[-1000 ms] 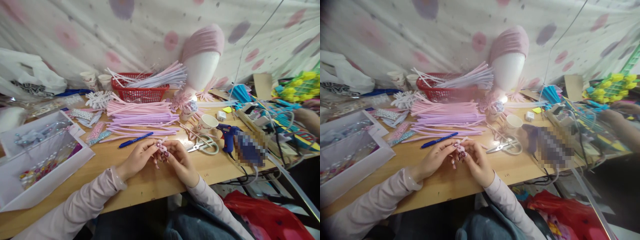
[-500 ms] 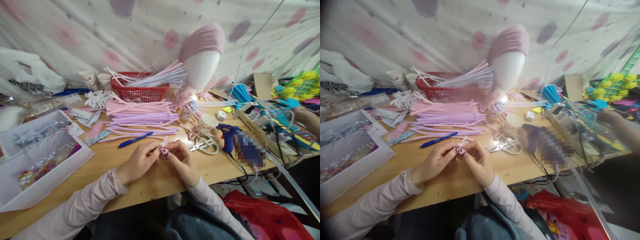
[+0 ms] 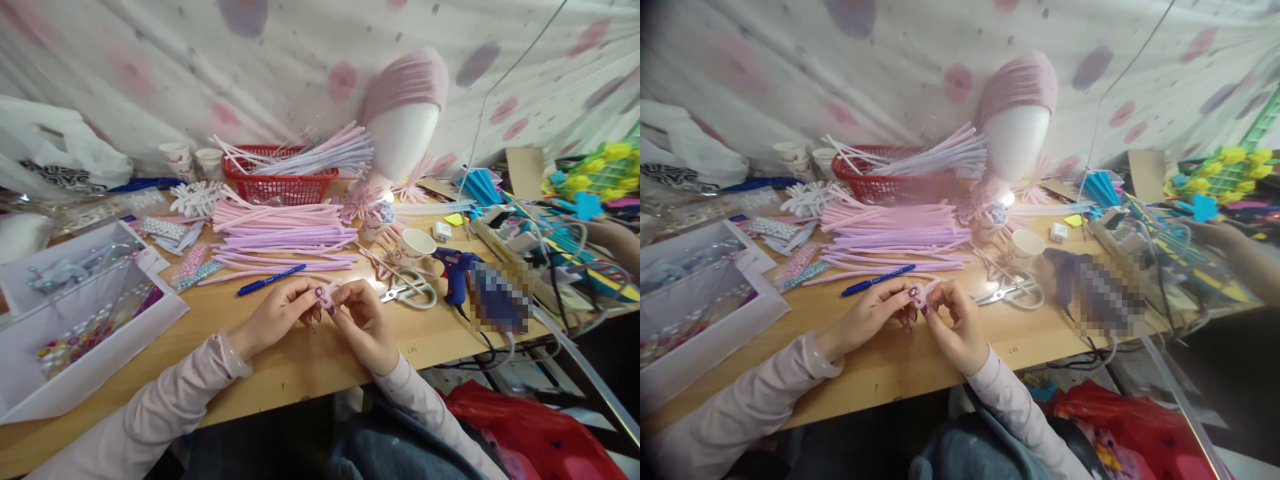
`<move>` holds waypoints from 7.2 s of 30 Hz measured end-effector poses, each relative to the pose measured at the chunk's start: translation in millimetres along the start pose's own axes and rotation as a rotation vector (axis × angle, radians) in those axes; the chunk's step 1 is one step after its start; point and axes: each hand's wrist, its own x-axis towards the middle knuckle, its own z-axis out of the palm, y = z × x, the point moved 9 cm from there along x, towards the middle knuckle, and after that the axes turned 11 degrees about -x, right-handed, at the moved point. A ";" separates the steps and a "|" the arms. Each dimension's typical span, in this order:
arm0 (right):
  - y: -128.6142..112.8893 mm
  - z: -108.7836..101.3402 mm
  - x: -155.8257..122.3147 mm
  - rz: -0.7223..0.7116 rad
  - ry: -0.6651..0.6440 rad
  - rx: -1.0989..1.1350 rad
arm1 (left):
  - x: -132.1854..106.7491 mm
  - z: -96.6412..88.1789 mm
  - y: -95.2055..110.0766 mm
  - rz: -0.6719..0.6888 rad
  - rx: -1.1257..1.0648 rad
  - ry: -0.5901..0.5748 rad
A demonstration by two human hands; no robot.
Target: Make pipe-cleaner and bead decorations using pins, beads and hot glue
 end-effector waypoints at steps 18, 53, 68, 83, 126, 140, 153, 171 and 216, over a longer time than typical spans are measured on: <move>-36.5 6.7 -1.2 -0.369 0.028 -0.637 | -2.9 -7.5 -27.3 -0.205 -0.221 0.177; 11.5 12.0 0.4 0.310 -0.121 0.294 | -4.5 7.1 -16.9 -0.137 0.085 -0.133; 22.7 14.7 -2.5 0.403 -0.150 0.494 | -8.5 14.0 -16.8 -0.226 0.018 -0.243; 10.4 -3.6 -4.9 0.260 -0.084 0.113 | -7.5 14.1 -15.6 -0.122 -0.009 -0.199; 6.4 28.1 -2.4 0.164 -0.212 -0.055 | -10.1 4.7 5.4 0.174 0.292 0.105; 5.5 22.6 -4.1 0.179 -0.134 -0.002 | -9.1 6.7 2.3 0.137 0.221 0.076; 15.2 14.7 -3.7 0.233 -0.067 -0.038 | -9.1 9.4 -4.7 0.047 0.097 0.007; -1.1 5.9 -4.3 0.082 -0.028 -0.154 | -11.1 4.7 -1.3 0.085 0.072 0.084; -21.2 37.9 4.1 -0.120 -0.308 -0.150 | -13.5 29.9 32.0 0.307 0.181 -0.151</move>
